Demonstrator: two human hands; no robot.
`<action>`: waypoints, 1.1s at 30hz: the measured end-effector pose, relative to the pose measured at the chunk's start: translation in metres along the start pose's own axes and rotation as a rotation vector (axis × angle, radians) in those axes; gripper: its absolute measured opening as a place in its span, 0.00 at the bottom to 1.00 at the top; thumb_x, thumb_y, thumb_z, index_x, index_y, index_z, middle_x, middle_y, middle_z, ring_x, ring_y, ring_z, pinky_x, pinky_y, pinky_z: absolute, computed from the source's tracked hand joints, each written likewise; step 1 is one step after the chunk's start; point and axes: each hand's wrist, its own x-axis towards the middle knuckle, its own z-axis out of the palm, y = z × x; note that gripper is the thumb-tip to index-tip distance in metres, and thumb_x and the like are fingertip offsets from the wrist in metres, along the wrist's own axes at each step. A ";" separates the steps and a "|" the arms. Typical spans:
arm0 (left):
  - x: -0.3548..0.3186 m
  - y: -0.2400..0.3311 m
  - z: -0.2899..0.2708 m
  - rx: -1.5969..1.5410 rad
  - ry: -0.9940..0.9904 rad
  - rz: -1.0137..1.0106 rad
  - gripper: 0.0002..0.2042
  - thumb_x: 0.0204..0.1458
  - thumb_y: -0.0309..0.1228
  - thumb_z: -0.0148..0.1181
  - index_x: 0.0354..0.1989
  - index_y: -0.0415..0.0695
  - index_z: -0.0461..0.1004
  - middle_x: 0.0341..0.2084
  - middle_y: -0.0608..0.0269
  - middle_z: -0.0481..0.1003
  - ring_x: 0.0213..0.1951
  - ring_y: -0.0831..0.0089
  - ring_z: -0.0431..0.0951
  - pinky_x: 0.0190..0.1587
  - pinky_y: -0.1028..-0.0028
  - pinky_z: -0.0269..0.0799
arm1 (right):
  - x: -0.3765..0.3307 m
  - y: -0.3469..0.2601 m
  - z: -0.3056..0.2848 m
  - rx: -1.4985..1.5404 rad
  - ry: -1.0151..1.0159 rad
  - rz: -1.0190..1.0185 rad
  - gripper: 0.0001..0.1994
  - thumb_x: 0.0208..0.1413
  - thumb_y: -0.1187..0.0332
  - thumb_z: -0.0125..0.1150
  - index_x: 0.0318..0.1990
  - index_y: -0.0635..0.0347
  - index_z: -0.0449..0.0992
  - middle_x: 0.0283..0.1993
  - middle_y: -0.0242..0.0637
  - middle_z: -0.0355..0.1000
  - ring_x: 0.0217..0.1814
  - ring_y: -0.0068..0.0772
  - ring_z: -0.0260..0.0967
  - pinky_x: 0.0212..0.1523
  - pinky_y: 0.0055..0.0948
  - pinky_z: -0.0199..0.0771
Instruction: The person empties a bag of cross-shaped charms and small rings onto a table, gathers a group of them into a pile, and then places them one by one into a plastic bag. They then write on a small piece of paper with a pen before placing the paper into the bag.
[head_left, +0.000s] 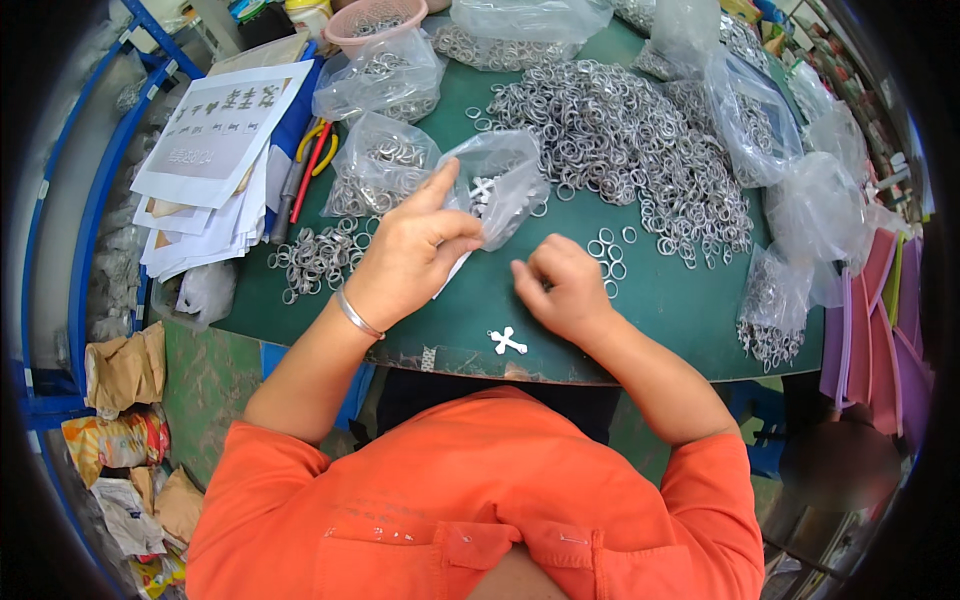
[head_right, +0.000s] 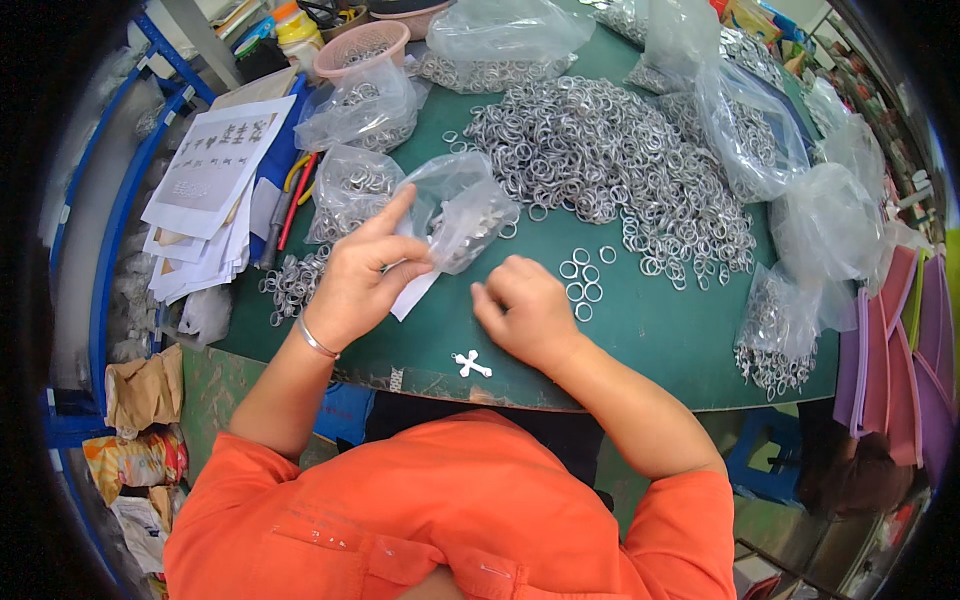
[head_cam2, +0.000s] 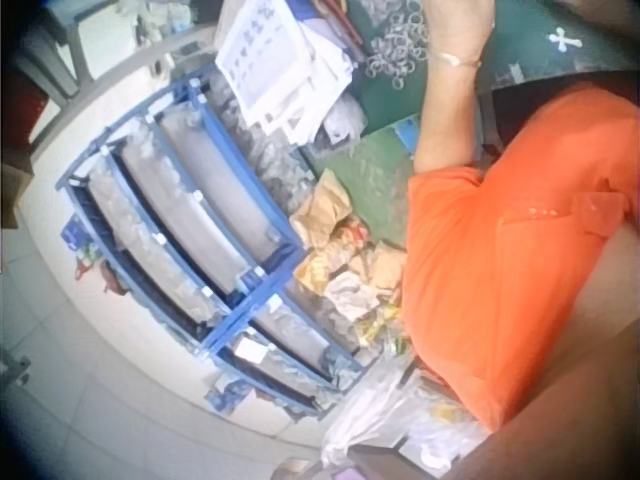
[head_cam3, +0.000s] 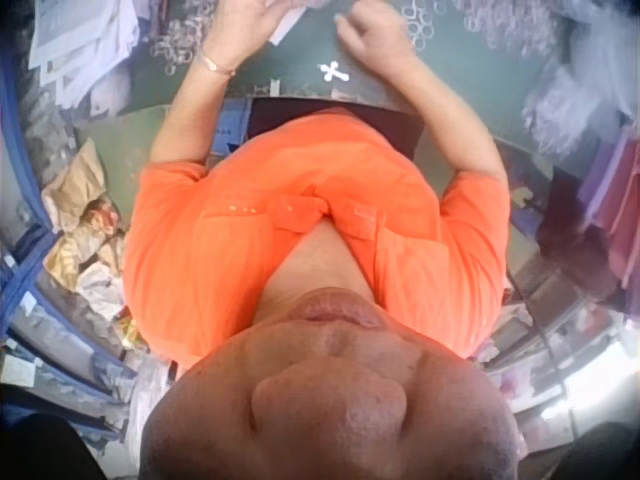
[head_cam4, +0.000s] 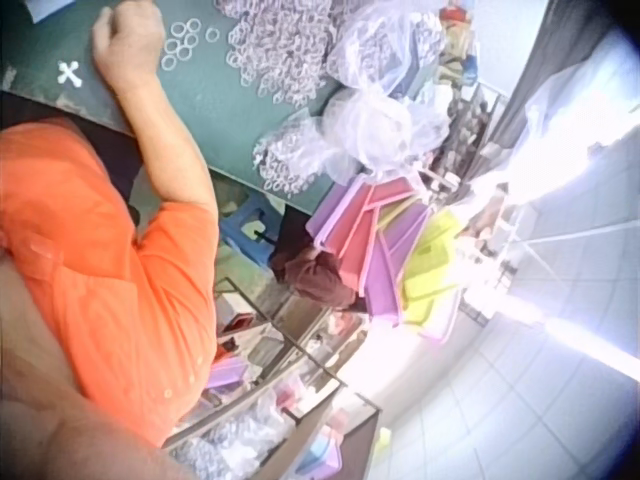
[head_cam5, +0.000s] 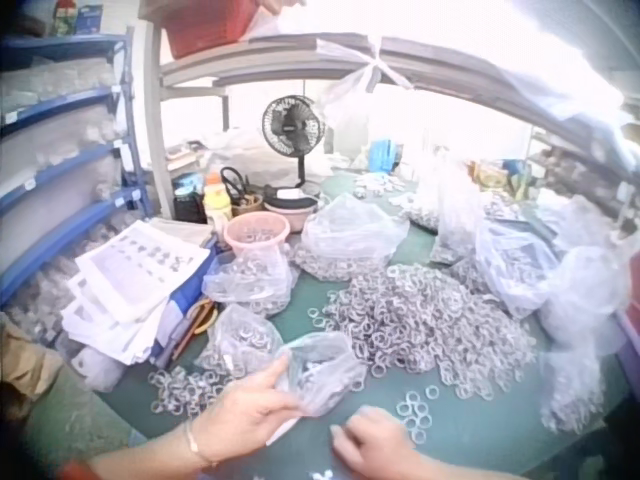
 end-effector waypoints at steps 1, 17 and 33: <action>-0.003 0.000 0.001 0.001 -0.009 -0.016 0.09 0.40 0.20 0.67 0.31 0.41 0.79 0.58 0.37 0.65 0.58 0.49 0.68 0.57 0.68 0.65 | 0.003 0.000 -0.005 0.085 0.038 0.150 0.13 0.48 0.72 0.64 0.19 0.60 0.64 0.20 0.35 0.62 0.23 0.35 0.64 0.24 0.31 0.63; -0.009 0.023 -0.012 0.136 0.090 0.122 0.12 0.39 0.18 0.67 0.34 0.39 0.76 0.55 0.45 0.68 0.55 0.53 0.72 0.54 0.68 0.69 | 0.069 -0.023 -0.068 0.102 0.181 0.201 0.10 0.50 0.66 0.66 0.28 0.65 0.75 0.27 0.38 0.71 0.30 0.32 0.69 0.32 0.29 0.69; -0.012 0.027 0.028 -0.121 -0.035 0.193 0.10 0.41 0.22 0.67 0.28 0.41 0.69 0.24 0.59 0.69 0.27 0.60 0.73 0.30 0.68 0.70 | -0.004 -0.018 -0.057 -0.060 -0.691 0.301 0.09 0.48 0.74 0.62 0.34 0.66 0.68 0.37 0.51 0.68 0.40 0.56 0.70 0.40 0.45 0.73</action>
